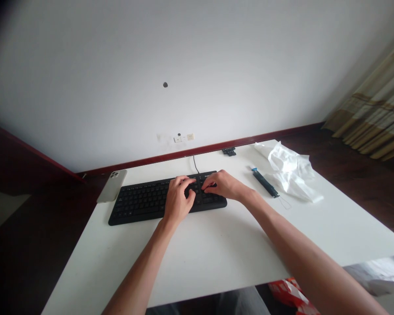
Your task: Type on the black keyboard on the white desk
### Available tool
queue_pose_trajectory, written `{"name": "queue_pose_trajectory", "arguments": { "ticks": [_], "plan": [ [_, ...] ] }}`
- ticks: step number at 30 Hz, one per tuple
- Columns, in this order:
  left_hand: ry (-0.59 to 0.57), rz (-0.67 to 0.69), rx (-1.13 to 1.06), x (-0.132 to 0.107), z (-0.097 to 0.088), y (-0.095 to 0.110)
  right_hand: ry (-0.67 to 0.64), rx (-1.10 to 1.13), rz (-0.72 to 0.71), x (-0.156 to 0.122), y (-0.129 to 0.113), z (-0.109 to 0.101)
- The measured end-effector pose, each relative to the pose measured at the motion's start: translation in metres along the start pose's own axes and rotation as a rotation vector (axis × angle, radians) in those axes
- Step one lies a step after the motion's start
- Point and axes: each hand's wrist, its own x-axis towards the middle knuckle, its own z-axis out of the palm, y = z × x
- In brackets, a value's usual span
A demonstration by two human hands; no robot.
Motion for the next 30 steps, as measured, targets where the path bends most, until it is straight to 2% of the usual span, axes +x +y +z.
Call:
{"name": "queue_pose_trajectory", "arguments": {
  "ticks": [6,13,19,23,30],
  "plan": [
    [-0.034,0.013,0.002,-0.002,0.001,0.003,-0.012,-0.115,-0.048,0.001,-0.003,0.003],
    [-0.077,0.028,0.046,-0.002,0.001,0.005,-0.032,-0.209,-0.083,-0.001,-0.024,0.004],
    [-0.078,0.020,0.070,-0.002,0.000,0.008,0.005,-0.062,-0.029,-0.003,-0.020,0.004],
    [-0.072,0.022,0.078,-0.002,0.000,0.007,0.044,0.049,0.074,-0.002,-0.012,0.001],
    [-0.074,0.021,0.069,-0.002,-0.001,0.006,0.036,0.035,0.093,-0.001,-0.008,0.003]
  ]
}}
